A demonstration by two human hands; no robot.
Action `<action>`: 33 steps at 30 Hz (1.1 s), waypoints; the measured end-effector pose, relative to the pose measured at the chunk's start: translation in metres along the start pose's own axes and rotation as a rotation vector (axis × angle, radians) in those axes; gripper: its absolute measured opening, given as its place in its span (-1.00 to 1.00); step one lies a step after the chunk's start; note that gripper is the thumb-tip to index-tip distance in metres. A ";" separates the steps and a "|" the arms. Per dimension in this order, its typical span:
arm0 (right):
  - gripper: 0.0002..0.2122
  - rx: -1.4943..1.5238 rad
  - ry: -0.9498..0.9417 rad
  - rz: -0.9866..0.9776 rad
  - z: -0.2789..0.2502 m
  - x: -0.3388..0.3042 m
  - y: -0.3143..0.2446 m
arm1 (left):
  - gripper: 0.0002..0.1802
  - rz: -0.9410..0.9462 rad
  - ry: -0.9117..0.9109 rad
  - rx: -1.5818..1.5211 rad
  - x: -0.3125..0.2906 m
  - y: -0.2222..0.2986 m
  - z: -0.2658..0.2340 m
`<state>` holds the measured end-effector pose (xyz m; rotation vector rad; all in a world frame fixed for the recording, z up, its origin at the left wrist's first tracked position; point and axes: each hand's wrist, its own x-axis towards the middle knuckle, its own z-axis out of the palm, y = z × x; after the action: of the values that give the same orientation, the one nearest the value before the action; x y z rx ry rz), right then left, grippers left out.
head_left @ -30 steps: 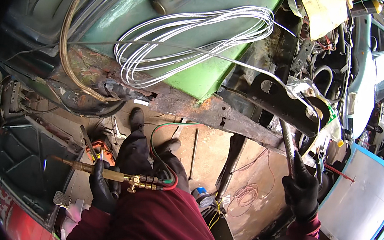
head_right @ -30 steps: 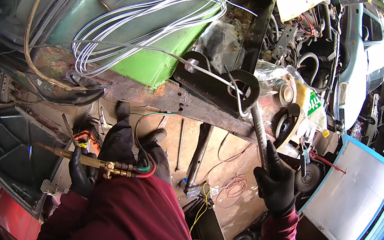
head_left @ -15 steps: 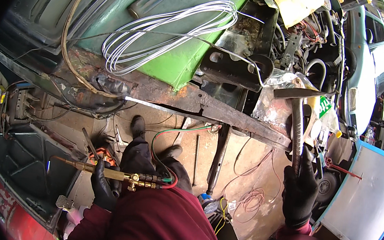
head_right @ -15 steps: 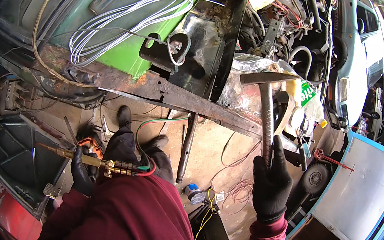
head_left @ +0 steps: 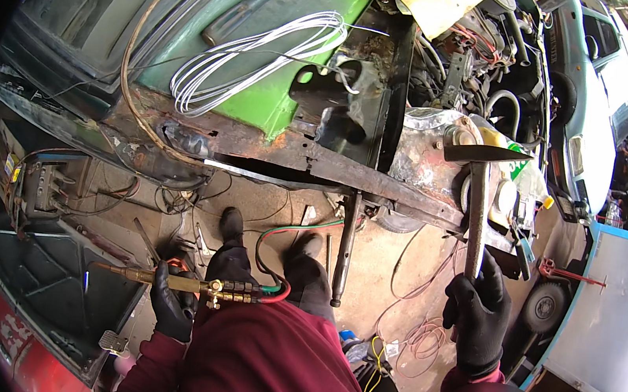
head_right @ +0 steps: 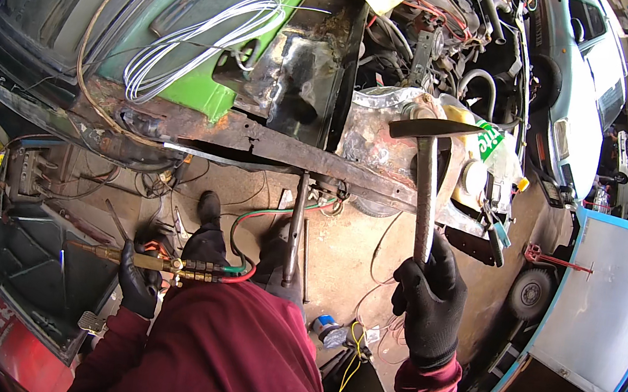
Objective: The person welds a metal frame section on a car's front end using a welding torch and filler rod. They repeatedly heat the joint, add filler, and inspect the weld area while wearing gloves. The work occurs in a cluttered auto repair garage with other vehicles and tools visible.
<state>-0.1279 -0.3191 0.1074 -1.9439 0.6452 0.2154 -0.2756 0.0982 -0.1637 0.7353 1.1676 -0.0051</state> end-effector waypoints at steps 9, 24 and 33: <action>-0.29 0.461 -0.255 0.025 -0.019 0.018 0.033 | -0.58 0.120 0.051 -0.076 -0.020 -0.060 0.010; -0.27 0.548 -0.275 0.220 0.020 -0.004 0.004 | -0.57 0.017 0.085 0.003 -0.005 -0.063 0.016; -0.24 0.373 -0.189 0.226 0.052 -0.019 -0.030 | -0.70 -0.077 0.022 -0.018 0.027 -0.053 -0.016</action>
<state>-0.1211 -0.2570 0.1154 -1.4735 0.7225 0.3855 -0.2973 0.0755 -0.2164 0.6754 1.2151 -0.0514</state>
